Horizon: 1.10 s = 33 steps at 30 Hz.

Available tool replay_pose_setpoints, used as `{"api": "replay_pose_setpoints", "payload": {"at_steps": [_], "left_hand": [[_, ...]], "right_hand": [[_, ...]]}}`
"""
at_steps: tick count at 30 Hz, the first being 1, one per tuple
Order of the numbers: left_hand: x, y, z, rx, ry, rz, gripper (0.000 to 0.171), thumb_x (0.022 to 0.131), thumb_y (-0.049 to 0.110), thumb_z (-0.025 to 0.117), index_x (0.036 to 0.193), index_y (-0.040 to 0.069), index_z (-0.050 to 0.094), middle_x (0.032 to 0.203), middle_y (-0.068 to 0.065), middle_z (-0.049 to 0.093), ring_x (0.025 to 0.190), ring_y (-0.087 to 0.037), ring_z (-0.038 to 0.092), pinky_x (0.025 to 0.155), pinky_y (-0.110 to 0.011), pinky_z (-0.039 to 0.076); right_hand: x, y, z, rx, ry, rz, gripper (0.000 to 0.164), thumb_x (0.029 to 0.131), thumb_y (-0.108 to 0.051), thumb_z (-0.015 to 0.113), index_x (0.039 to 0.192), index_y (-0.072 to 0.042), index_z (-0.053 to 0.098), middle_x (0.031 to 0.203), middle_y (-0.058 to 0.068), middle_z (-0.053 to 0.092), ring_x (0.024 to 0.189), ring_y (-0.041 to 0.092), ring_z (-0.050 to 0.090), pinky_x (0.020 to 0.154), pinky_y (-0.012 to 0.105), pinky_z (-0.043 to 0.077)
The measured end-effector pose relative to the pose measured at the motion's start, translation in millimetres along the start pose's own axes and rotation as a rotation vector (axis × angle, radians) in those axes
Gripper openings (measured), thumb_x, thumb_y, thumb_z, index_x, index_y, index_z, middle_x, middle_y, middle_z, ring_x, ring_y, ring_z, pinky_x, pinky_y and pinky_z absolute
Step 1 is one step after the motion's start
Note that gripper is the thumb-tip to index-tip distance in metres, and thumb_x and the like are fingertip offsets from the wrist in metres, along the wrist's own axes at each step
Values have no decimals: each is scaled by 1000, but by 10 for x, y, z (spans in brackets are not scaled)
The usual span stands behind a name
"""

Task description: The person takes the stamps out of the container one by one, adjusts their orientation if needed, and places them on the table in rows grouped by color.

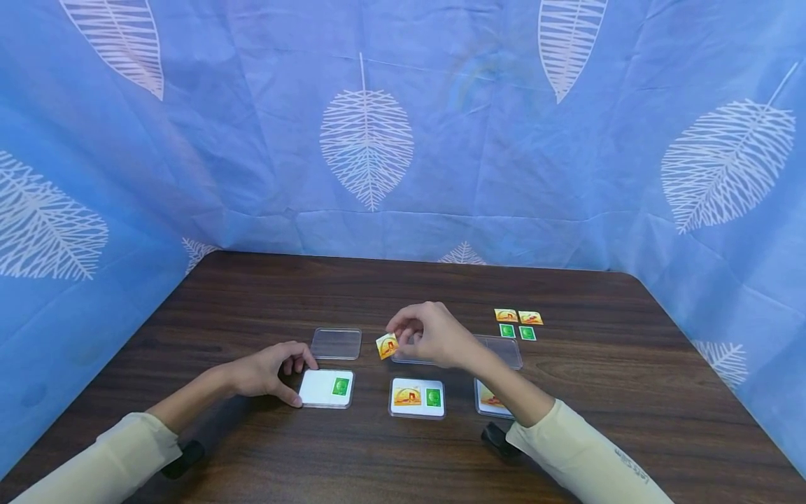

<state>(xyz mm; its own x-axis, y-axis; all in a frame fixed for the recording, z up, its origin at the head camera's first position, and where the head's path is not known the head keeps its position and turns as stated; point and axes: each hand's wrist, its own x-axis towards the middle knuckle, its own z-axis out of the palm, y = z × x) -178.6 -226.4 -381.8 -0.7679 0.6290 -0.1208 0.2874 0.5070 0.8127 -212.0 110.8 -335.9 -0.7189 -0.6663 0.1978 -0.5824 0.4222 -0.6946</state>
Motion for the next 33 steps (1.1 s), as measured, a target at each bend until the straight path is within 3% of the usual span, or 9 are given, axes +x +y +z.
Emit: {"api": "replay_pose_setpoints", "payload": {"at_steps": [33], "left_hand": [[1, -5, -11, -3, 1, -1, 47, 80, 1, 87, 119, -1, 60, 102, -7, 45, 90, -24, 39, 75, -31, 33]], "right_hand": [[-213, 139, -164, 84, 34, 53, 21, 87, 6, 77, 106, -2, 75, 91, 6, 70, 74, 15, 58, 60, 21, 42]]}}
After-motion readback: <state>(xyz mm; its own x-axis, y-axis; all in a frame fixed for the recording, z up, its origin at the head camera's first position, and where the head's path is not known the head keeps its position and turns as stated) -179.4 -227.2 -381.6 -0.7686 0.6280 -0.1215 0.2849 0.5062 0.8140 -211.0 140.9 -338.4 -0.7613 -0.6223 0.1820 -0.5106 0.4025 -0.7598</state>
